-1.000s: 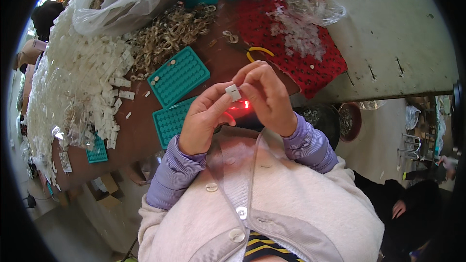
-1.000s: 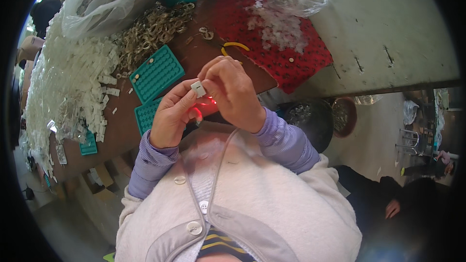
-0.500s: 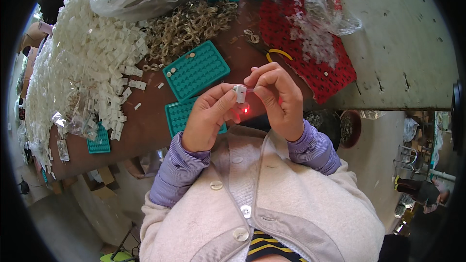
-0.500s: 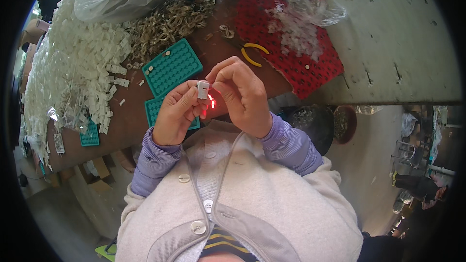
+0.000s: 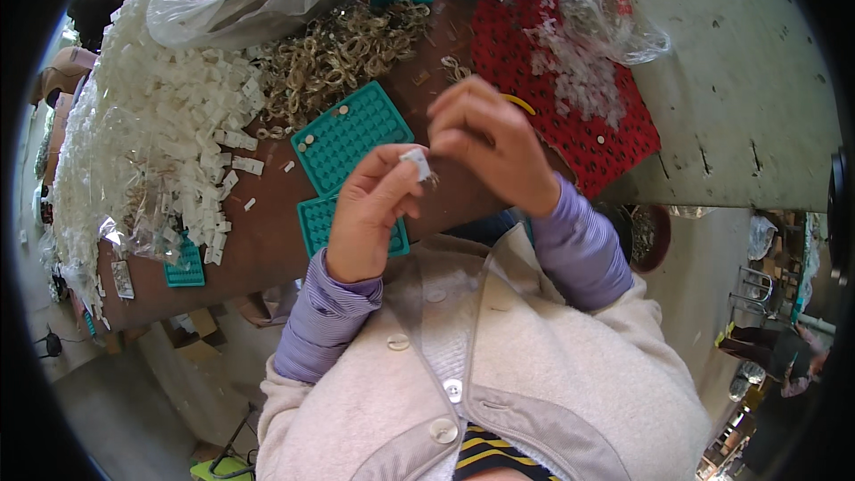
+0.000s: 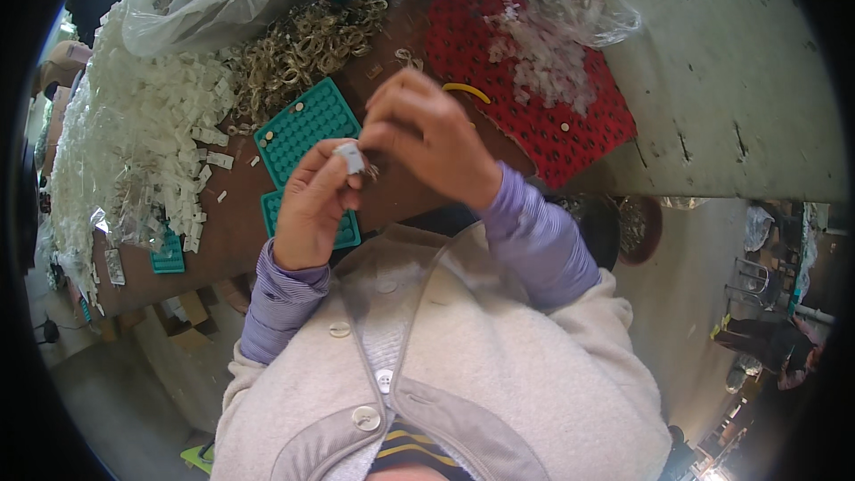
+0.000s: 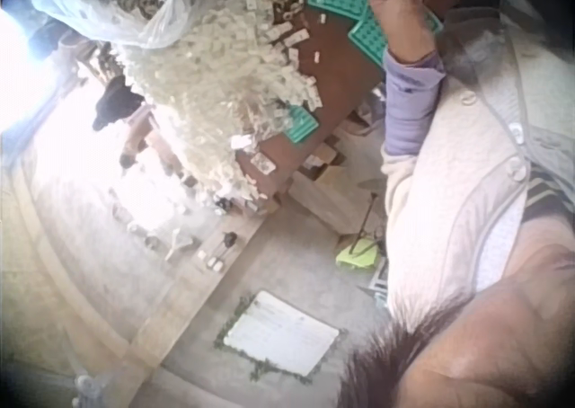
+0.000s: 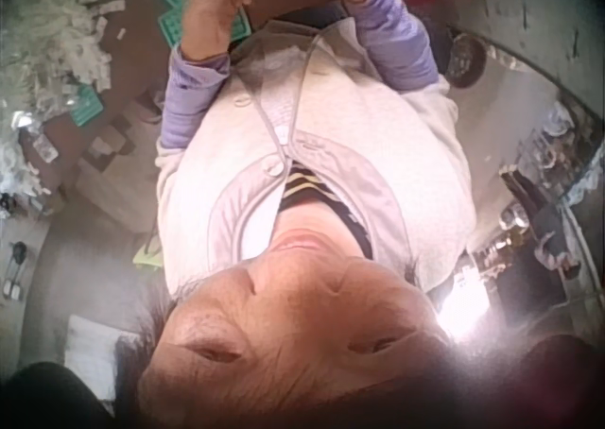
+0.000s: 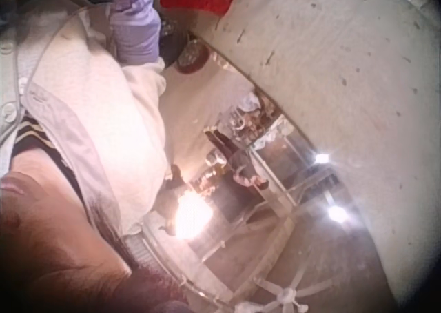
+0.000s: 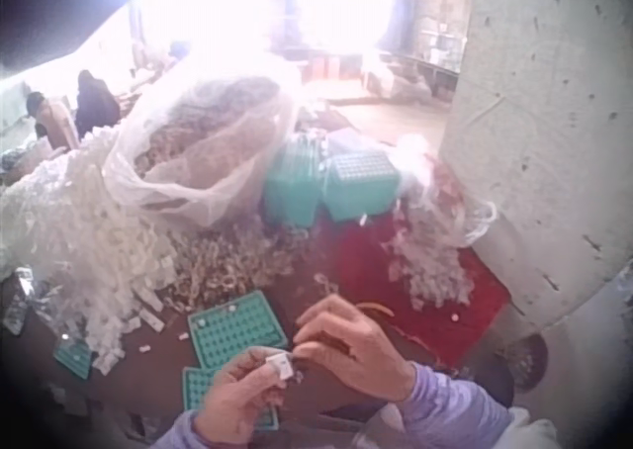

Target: The person assembles small electronic modules by inserting metal pins into white plastic housings and placing round components into a green tray. They repeatedly test each unit with a red light indicator and place finished units into the tray.

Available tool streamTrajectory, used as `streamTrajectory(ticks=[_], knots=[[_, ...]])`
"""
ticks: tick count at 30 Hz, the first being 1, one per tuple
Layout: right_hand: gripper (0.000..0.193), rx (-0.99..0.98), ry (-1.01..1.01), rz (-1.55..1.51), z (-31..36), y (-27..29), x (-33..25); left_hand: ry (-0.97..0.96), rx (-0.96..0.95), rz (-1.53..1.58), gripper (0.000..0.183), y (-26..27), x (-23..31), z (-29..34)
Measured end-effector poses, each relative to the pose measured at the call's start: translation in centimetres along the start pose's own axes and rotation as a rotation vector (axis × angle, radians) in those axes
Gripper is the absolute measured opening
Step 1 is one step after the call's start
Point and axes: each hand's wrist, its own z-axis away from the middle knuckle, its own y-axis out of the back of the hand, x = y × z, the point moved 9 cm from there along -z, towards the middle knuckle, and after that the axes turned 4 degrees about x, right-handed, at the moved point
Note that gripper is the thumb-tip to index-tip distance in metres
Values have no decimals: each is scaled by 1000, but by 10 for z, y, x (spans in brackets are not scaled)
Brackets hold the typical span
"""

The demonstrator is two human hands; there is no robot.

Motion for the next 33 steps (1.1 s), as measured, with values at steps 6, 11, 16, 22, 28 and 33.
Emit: streamTrajectory(ticks=[6,11,16,22,28,33], knots=[[14,-48,91,826,-46,-5,71,-89,51,419,36,18,21,8],[11,32,116,546,-43,-4,39,-1,-156,533,47,18,32,4],[8,-146,-454,-377,1,-49,16,-521,314,-363,21,38,74,21],[18,-225,-473,-359,12,-60,-9,-730,213,-695,16,17,89,42],[21,-54,226,397,0,-39,-62,-445,287,-450,15,28,63,41],[11,32,208,383,2,-50,-64,-504,204,-513,16,24,63,37]])
